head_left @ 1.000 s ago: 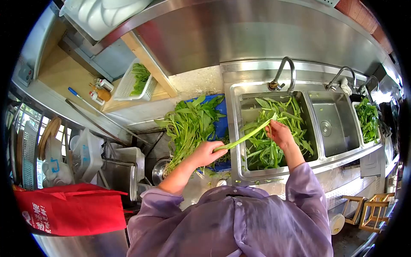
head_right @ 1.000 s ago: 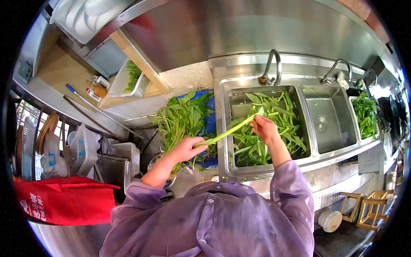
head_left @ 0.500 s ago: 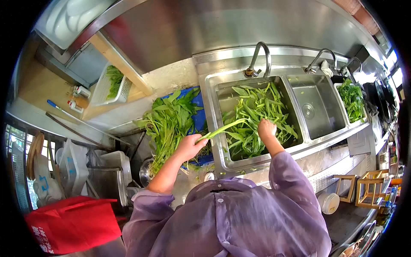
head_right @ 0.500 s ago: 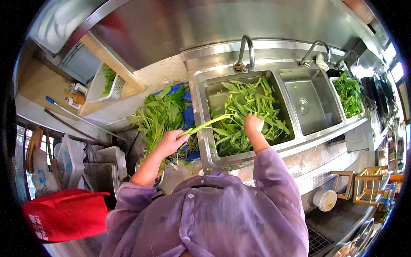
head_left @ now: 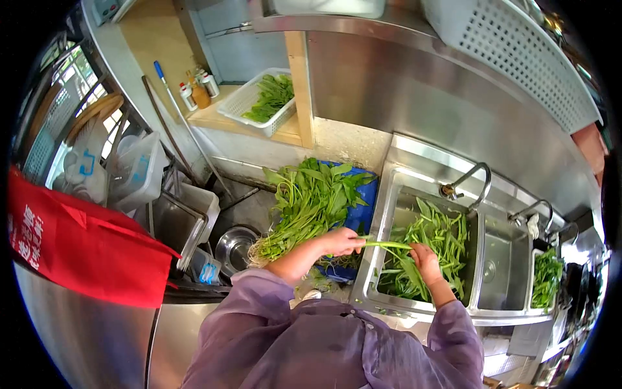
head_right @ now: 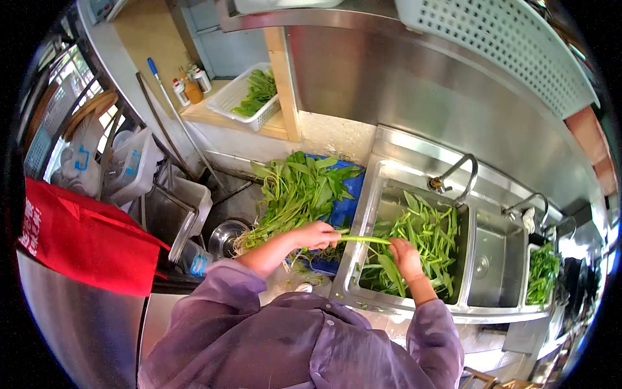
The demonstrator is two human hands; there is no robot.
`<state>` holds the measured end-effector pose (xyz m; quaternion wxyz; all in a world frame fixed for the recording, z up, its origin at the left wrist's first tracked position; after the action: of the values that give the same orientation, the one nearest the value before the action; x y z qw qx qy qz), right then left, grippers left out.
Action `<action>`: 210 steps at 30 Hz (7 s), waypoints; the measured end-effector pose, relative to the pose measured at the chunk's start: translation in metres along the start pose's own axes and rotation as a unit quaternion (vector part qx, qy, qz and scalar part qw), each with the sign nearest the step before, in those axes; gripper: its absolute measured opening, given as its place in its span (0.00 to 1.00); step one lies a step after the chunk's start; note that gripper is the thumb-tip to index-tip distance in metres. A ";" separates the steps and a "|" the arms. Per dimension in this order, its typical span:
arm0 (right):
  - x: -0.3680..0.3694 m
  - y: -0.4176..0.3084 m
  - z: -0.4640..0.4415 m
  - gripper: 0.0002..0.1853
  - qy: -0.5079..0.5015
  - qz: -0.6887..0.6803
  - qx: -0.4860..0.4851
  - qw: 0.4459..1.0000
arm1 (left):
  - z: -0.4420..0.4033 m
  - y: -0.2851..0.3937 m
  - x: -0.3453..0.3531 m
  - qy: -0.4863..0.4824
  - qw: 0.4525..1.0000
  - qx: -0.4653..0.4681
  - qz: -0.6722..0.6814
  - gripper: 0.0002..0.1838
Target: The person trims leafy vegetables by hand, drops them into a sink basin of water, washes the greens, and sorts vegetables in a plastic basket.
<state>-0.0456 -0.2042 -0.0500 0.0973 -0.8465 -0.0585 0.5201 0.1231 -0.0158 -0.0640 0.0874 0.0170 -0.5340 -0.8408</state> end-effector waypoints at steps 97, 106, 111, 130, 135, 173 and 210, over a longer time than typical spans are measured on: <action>0.052 0.027 0.040 0.11 -0.153 -0.039 0.327 0.932 | 0.033 -0.107 -0.094 0.383 0.914 -0.095 -0.092 0.29; 0.046 -0.032 0.061 0.07 -0.070 -0.029 0.431 0.899 | 0.060 -0.042 -0.380 0.538 0.789 0.022 0.296 0.48; 0.033 -0.075 0.087 0.07 -0.028 -0.028 0.494 0.869 | 0.041 -0.009 -0.468 0.539 0.758 0.015 0.367 0.51; 0.082 -0.093 -0.038 0.11 -0.155 -0.058 0.366 0.916 | 0.140 -0.201 -0.305 0.530 0.622 0.210 0.537 0.24; 0.108 -0.108 -0.101 0.10 -0.161 -0.185 0.221 0.944 | 0.217 -0.224 -0.162 0.582 0.561 0.229 0.542 0.28; 0.108 -0.209 -0.143 0.14 -0.126 -0.485 0.074 0.862 | 0.269 -0.249 0.213 0.657 0.454 0.270 0.538 0.31; -0.021 -0.329 -0.111 0.06 -0.041 -0.686 0.030 0.726 | 0.325 -0.261 0.173 0.558 0.541 0.293 0.557 0.33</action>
<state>0.0443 0.1011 0.0909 0.4508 -0.5500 -0.6113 0.3473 -0.1200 0.3551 -0.1481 0.8089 0.2065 -0.4955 -0.2400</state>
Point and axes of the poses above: each hand's wrist, its own z-axis away from the middle knuckle, its own x-axis out of the palm, y = z × x, the point moved 4 cm from there along -z, towards the middle knuckle, and after that the axes turned 4 degrees about x, right-handed, at the moved point
